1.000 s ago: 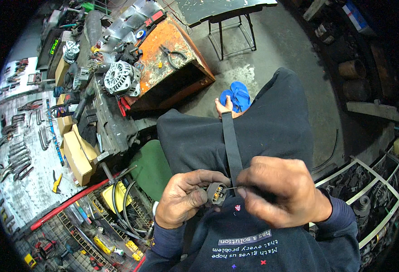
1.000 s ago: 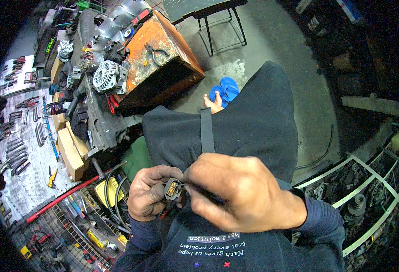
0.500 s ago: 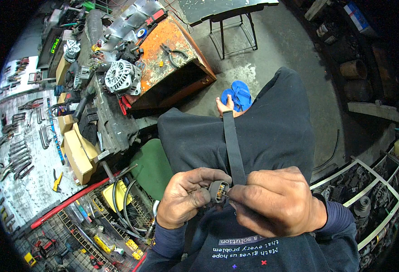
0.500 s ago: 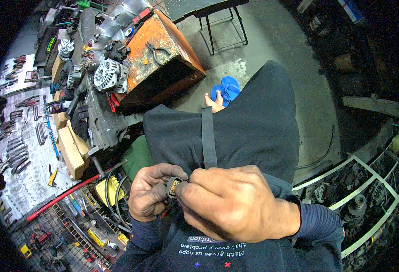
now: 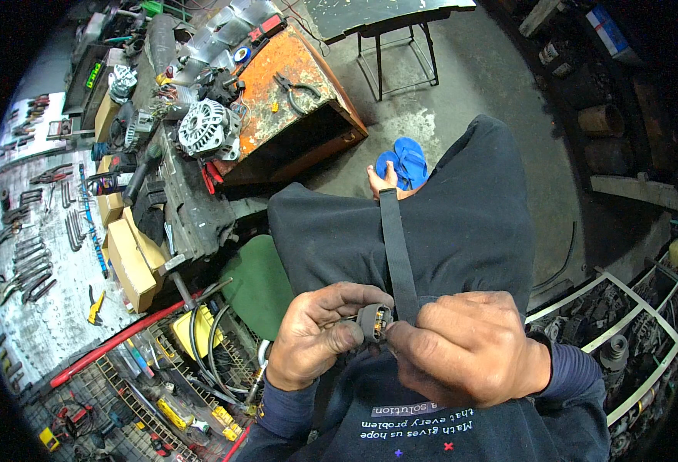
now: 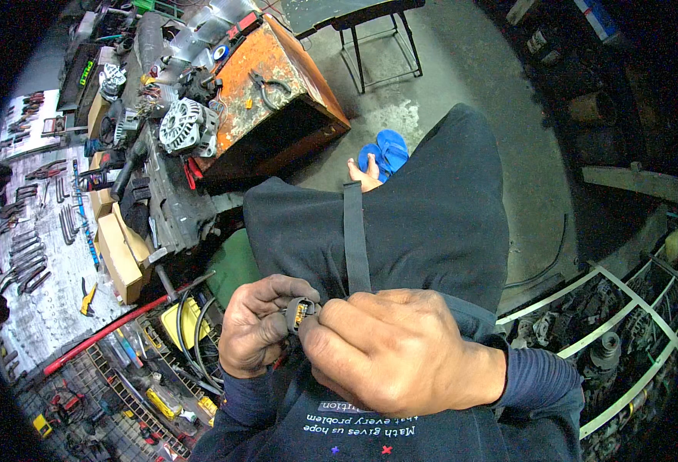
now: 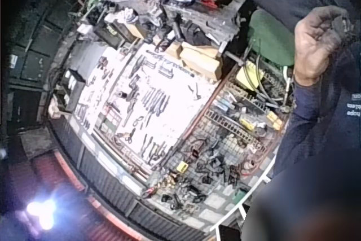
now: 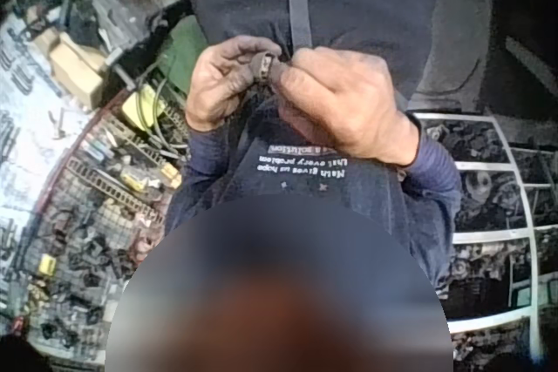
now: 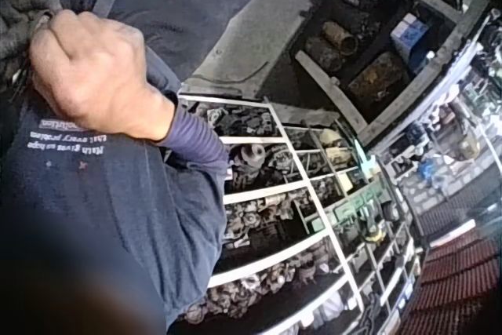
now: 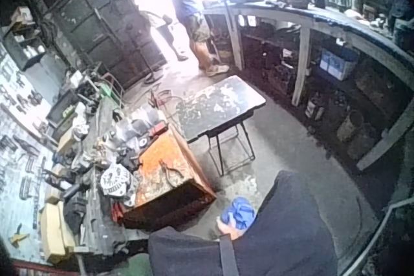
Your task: The person manipulates a small electrical connector, using a thin metal tool to adjust internal pins and a pair of pliers to grip components. The person repeatedly inserts and removes the tool while holding the connector steady.
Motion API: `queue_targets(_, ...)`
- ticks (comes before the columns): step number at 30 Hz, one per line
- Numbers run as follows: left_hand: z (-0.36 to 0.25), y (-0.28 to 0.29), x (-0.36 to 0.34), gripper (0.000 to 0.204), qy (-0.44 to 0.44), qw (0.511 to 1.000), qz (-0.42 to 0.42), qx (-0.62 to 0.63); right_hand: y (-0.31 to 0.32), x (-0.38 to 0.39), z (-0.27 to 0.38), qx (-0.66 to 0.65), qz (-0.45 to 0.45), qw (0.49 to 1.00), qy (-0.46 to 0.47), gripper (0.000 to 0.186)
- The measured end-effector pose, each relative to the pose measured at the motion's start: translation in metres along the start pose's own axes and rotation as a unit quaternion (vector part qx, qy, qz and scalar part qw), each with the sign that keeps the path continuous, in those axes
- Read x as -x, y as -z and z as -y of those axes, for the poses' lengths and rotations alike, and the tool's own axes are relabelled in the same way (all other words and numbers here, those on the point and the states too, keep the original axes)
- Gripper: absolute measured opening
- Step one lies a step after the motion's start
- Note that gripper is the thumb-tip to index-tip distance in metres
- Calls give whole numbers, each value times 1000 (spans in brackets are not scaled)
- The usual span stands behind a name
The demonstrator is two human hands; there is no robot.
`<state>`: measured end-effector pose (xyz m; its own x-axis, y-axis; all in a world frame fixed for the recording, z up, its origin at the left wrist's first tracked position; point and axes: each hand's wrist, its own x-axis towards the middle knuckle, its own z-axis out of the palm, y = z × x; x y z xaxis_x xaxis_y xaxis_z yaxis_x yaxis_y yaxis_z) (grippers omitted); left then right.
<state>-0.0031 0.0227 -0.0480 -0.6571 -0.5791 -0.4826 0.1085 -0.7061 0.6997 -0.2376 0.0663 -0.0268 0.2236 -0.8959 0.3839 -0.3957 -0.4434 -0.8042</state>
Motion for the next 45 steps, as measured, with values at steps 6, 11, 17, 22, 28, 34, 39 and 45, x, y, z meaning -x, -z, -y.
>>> queue_targets(6,-6,-9,2,56,23,996,-83,0,-11,6,-1,132,-16,987,91,24)
queue_targets(11,-1,-8,1,51,5,995,-96,-12,-13,6,-4,187,-22,974,125,25)
queue_targets(17,-3,-7,10,62,24,998,-55,17,8,1,-11,186,-25,981,55,27)
queue_targets(22,7,8,8,65,-6,998,-29,56,14,-3,-7,-98,33,988,-111,21)
queue_targets(28,4,0,8,64,5,997,-16,69,5,-7,-14,-228,35,958,-169,17)
queue_targets(34,5,3,7,62,6,998,3,62,-2,-6,-21,-216,19,963,-160,12)
queue_targets(39,6,4,6,63,13,999,1,33,3,-7,-22,-227,54,954,-187,11)
queue_targets(45,5,4,3,66,0,1000,-5,6,-1,-10,-10,-154,27,980,-123,12)
